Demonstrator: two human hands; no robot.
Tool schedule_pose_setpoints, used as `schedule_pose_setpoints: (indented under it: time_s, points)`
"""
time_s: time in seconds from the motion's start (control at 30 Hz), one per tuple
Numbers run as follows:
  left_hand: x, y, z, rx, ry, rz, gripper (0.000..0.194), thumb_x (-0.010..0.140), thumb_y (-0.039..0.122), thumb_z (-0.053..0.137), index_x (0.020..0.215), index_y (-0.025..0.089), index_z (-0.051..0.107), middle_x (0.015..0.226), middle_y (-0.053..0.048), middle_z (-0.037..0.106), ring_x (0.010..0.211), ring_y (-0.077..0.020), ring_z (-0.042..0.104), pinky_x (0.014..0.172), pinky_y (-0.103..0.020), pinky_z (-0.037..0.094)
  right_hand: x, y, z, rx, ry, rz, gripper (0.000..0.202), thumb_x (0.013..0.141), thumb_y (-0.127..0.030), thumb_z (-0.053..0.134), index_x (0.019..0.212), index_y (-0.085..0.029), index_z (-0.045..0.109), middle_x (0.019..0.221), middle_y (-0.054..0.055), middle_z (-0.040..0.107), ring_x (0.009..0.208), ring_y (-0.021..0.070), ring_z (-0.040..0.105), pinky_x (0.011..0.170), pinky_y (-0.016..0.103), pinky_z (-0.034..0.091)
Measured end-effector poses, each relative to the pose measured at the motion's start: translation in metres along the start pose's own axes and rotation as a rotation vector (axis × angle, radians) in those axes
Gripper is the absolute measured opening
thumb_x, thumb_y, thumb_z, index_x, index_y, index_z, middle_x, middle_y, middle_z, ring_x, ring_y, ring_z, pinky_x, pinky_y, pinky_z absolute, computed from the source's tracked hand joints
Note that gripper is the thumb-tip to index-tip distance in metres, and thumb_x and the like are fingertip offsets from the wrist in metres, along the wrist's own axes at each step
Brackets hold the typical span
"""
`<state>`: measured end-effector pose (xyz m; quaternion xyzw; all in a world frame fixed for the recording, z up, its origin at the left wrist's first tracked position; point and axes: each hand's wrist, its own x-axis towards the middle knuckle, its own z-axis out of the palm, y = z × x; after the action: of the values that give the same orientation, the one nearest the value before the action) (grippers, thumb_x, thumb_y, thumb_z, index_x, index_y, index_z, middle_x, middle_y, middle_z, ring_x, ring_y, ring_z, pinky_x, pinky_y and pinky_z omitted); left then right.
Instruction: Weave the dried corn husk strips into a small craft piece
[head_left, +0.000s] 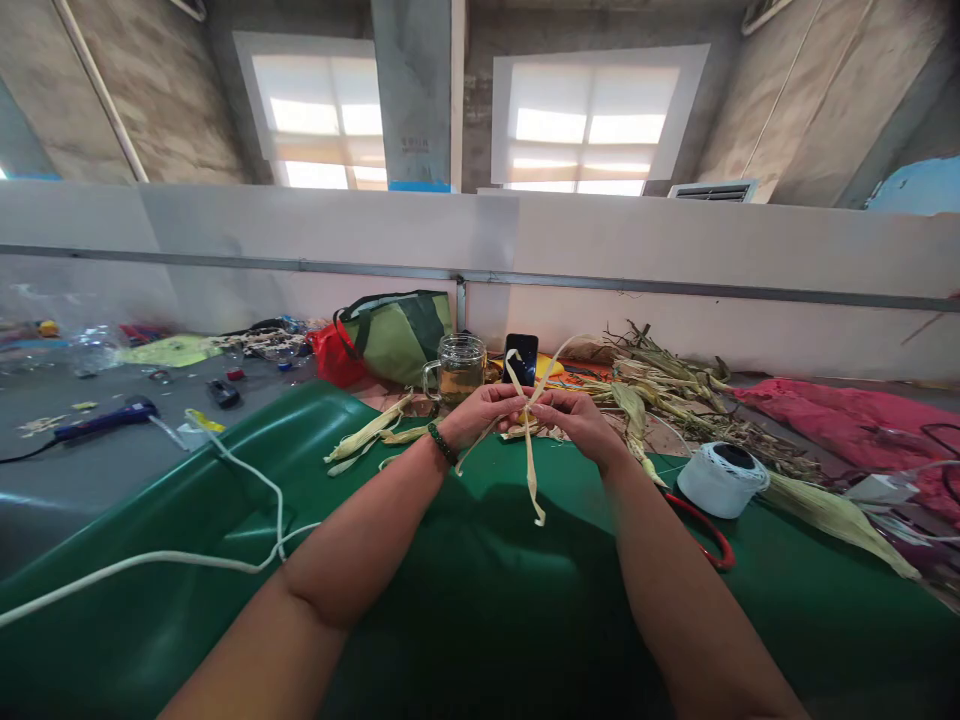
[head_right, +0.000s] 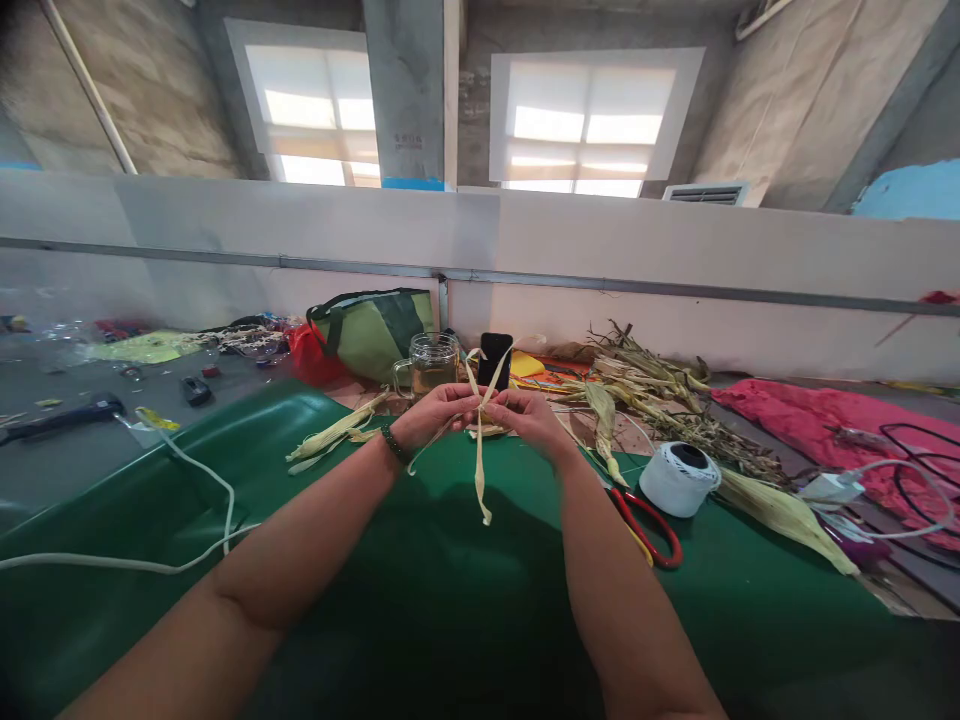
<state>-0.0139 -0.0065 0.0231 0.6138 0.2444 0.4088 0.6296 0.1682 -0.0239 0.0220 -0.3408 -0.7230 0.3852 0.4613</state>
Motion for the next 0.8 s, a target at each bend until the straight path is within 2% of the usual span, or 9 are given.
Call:
schedule_pose_setpoints:
  time_s: [0.13, 0.23, 0.33, 0.43, 0.53, 0.67, 0.73, 0.8]
  points:
    - [-0.003, 0.0, 0.005, 0.006, 0.003, 0.063, 0.055, 0.064, 0.05, 0.077, 0.1, 0.009, 0.068, 0.051, 0.007, 0.046, 0.043, -0.0017, 0.036, 0.046, -0.019, 0.024, 0.004, 0.006, -0.001, 0.117, 0.052, 0.055, 0.035, 0.065, -0.05, 0.072, 0.065, -0.018, 0.062, 0.058, -0.003, 0.053, 0.054, 0.0088, 0.043, 0.053, 0.024, 0.034]
    - [-0.003, 0.001, 0.009, 0.064, 0.022, 0.128, 0.05, 0.061, 0.049, 0.079, 0.089, 0.009, 0.067, 0.059, 0.004, 0.053, 0.049, -0.0026, 0.041, 0.05, -0.019, 0.03, 0.006, 0.01, 0.001, 0.198, 0.041, 0.099, 0.034, 0.062, -0.049, 0.074, 0.066, -0.018, 0.061, 0.062, -0.002, 0.056, 0.055, 0.0099, 0.048, 0.054, 0.024, 0.038]
    - [0.0, -0.001, 0.009, 0.08, 0.058, 0.142, 0.051, 0.054, 0.05, 0.082, 0.077, 0.012, 0.057, 0.063, 0.004, 0.056, 0.055, -0.0055, 0.05, 0.055, -0.02, 0.036, 0.006, 0.012, 0.004, 0.143, 0.018, 0.101, 0.036, 0.065, -0.053, 0.071, 0.069, -0.019, 0.06, 0.061, -0.002, 0.056, 0.054, 0.0107, 0.049, 0.052, 0.024, 0.039]
    - [0.005, -0.006, 0.007, 0.059, 0.081, 0.075, 0.055, 0.055, 0.055, 0.08, 0.081, 0.015, 0.051, 0.062, 0.006, 0.054, 0.052, -0.0052, 0.049, 0.053, -0.019, 0.035, 0.006, 0.011, 0.006, 0.032, 0.099, 0.029, 0.039, 0.069, -0.058, 0.066, 0.069, -0.02, 0.057, 0.057, -0.003, 0.053, 0.05, 0.0105, 0.044, 0.048, 0.025, 0.035]
    - [0.009, -0.008, 0.003, 0.106, 0.149, 0.028, 0.054, 0.063, 0.06, 0.071, 0.086, 0.014, 0.055, 0.07, 0.002, 0.059, 0.057, -0.006, 0.05, 0.054, -0.019, 0.035, 0.006, 0.01, 0.007, -0.132, 0.276, -0.097, 0.037, 0.073, -0.056, 0.062, 0.067, -0.02, 0.055, 0.053, -0.004, 0.049, 0.047, 0.0099, 0.04, 0.047, 0.025, 0.032]
    - [0.01, -0.007, 0.0, 0.263, 0.307, 0.159, 0.044, 0.066, 0.053, 0.072, 0.077, 0.012, 0.061, 0.07, -0.001, 0.06, 0.07, -0.0111, 0.055, 0.065, -0.022, 0.042, 0.005, 0.01, 0.01, -0.354, 0.453, -0.271, 0.03, 0.078, -0.049, 0.058, 0.068, -0.021, 0.056, 0.059, -0.002, 0.055, 0.053, 0.0118, 0.047, 0.053, 0.026, 0.039]
    - [0.008, -0.005, 0.002, 0.276, 0.276, 0.204, 0.04, 0.062, 0.044, 0.077, 0.08, 0.011, 0.064, 0.072, -0.002, 0.063, 0.072, -0.0129, 0.057, 0.069, -0.024, 0.045, 0.004, 0.01, 0.013, -0.432, 0.484, -0.326, 0.027, 0.081, -0.046, 0.056, 0.07, -0.021, 0.057, 0.063, 0.0, 0.059, 0.056, 0.0134, 0.051, 0.058, 0.028, 0.042]
    - [0.005, -0.004, 0.006, 0.237, 0.193, 0.244, 0.043, 0.059, 0.037, 0.08, 0.09, 0.012, 0.066, 0.081, -0.005, 0.067, 0.078, -0.0147, 0.06, 0.072, -0.025, 0.047, 0.002, 0.01, 0.018, -0.502, 0.497, -0.366, 0.024, 0.083, -0.042, 0.055, 0.071, -0.022, 0.058, 0.066, 0.002, 0.061, 0.058, 0.0146, 0.053, 0.061, 0.029, 0.043]
